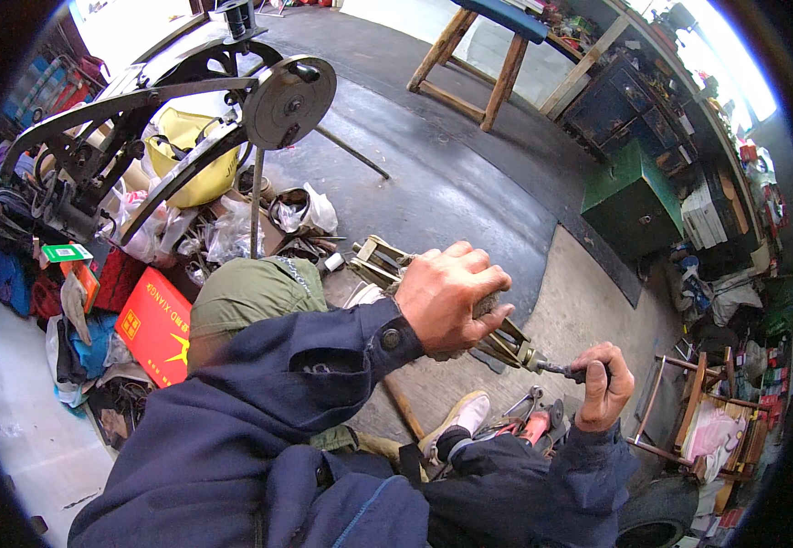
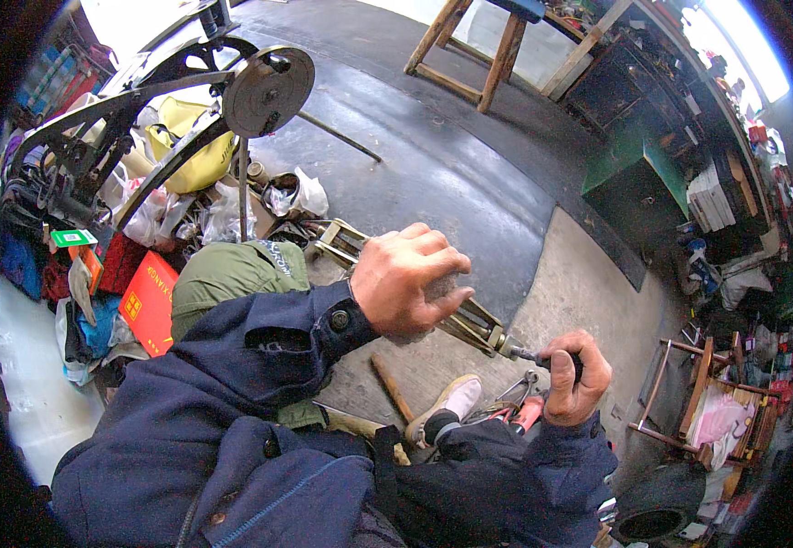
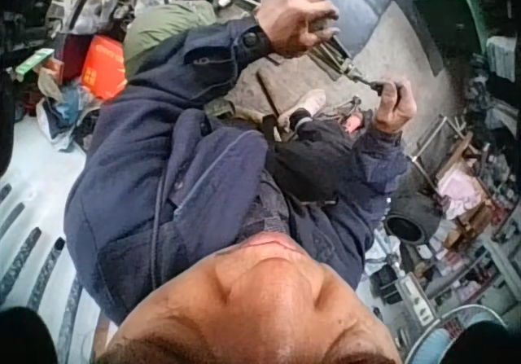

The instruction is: The person sits on the floor in a cluttered workshop and uses shears to cut a piece of white fabric into smaller pieces. The person handles the fabric and shears repeatedly, cutting and separating pieces while another person stands nearby.

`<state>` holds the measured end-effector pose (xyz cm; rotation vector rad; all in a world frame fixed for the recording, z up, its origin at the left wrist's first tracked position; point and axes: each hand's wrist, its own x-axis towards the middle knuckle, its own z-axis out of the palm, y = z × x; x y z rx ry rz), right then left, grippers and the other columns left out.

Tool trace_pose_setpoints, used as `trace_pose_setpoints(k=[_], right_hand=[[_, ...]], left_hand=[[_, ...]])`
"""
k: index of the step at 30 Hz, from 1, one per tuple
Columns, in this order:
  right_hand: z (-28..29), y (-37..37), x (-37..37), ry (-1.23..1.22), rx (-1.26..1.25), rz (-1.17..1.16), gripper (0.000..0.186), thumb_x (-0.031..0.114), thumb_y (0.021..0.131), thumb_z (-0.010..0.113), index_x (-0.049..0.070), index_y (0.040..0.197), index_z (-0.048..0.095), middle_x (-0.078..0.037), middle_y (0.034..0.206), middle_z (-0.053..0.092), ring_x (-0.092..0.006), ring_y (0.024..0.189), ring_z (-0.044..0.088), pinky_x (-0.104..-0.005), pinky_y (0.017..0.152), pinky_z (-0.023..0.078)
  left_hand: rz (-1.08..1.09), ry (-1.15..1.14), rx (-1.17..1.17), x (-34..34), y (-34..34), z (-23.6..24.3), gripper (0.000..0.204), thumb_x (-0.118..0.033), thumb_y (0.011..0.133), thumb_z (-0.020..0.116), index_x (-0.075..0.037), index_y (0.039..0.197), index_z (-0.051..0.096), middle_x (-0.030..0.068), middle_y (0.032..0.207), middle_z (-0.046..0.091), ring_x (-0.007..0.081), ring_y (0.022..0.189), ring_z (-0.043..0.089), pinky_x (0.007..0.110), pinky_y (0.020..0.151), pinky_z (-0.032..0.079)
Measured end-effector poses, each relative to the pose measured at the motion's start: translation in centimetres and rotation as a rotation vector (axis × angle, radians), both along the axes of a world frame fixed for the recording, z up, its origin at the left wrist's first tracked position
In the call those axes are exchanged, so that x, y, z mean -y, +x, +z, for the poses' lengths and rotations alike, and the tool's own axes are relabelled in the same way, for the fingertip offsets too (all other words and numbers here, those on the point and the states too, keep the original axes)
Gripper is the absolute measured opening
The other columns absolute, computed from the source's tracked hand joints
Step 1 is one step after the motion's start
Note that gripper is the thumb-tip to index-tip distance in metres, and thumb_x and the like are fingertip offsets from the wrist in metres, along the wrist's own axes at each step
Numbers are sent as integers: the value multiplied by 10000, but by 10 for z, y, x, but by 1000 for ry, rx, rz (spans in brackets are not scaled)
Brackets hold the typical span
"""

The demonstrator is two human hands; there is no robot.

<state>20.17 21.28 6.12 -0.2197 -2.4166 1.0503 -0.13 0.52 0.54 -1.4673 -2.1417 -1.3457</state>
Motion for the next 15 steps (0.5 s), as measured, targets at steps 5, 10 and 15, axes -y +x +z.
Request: trace_pose_setpoints(k=[5,10,15], right_hand=[[-8,-7,-3,-31,-28,-235,430,436,1025,590,12,1082,629,-72,926,664,-131,754,588,-282,686,475],[-11,-24,-6,45,-123,-217,423,414,1040,589,31,1215,625,-63,1055,666,-115,911,603,-274,756,501],[0,-9,1,22,60,-211,153,143,940,696,9,980,635,-52,804,636,-123,736,607,-273,695,488]], left_hand=[[-27,-13,-16,-1,2,0,283,-350,841,752,-107,976,700,103,903,661,296,902,640,434,714,542],[-23,-14,-18,-2,2,2,289,-356,842,752,-107,979,703,102,905,663,297,909,642,435,719,544],[-10,-11,-8,-1,2,2,287,-354,840,753,-107,979,704,102,902,665,298,902,644,438,723,544]])
